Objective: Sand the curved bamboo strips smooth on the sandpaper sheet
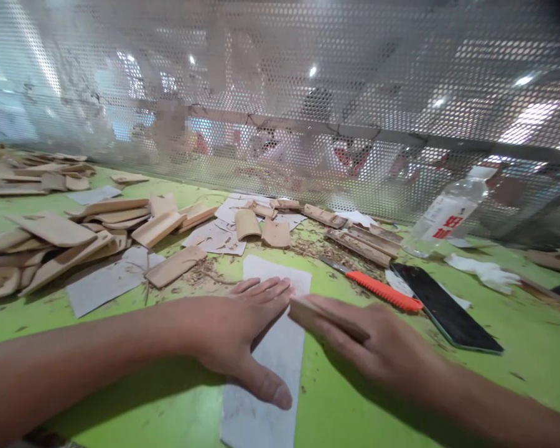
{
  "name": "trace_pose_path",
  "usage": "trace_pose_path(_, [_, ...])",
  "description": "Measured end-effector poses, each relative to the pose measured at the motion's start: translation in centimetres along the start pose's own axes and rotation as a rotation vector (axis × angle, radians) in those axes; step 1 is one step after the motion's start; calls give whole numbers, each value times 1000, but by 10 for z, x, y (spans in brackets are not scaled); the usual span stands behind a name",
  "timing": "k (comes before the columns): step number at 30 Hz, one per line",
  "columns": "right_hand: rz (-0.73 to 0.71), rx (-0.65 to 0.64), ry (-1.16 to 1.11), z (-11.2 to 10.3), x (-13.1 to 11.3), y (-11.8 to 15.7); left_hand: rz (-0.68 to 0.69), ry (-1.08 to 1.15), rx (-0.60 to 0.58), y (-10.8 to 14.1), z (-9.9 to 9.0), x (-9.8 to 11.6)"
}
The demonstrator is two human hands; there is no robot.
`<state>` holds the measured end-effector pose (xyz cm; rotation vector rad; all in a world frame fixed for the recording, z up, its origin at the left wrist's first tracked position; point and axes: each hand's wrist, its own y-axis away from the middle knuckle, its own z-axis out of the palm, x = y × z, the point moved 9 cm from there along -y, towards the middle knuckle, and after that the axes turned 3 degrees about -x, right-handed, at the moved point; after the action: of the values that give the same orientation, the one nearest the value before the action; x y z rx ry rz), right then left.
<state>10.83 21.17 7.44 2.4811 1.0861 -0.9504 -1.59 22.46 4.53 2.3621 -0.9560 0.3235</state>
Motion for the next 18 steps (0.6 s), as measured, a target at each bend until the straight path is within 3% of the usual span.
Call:
trace_pose_path(4, [-61, -84, 42, 8, -4, 0, -13, -19, -10, -1, 1, -1])
trace_pose_path(8, [-40, -37, 141, 4, -6, 1, -5, -20, 1, -2, 0, -1])
trace_pose_path(11, [-140, -148, 237, 14, -14, 3, -14, -30, -9, -2, 1, -1])
trace_pose_path(15, [-132, -39, 439, 3, -13, 1, -55, -31, -17, 0, 1, -1])
trace_pose_path(18, [-221, -161, 465, 14, -16, 3, -44, -40, -27, 0, 1, 0])
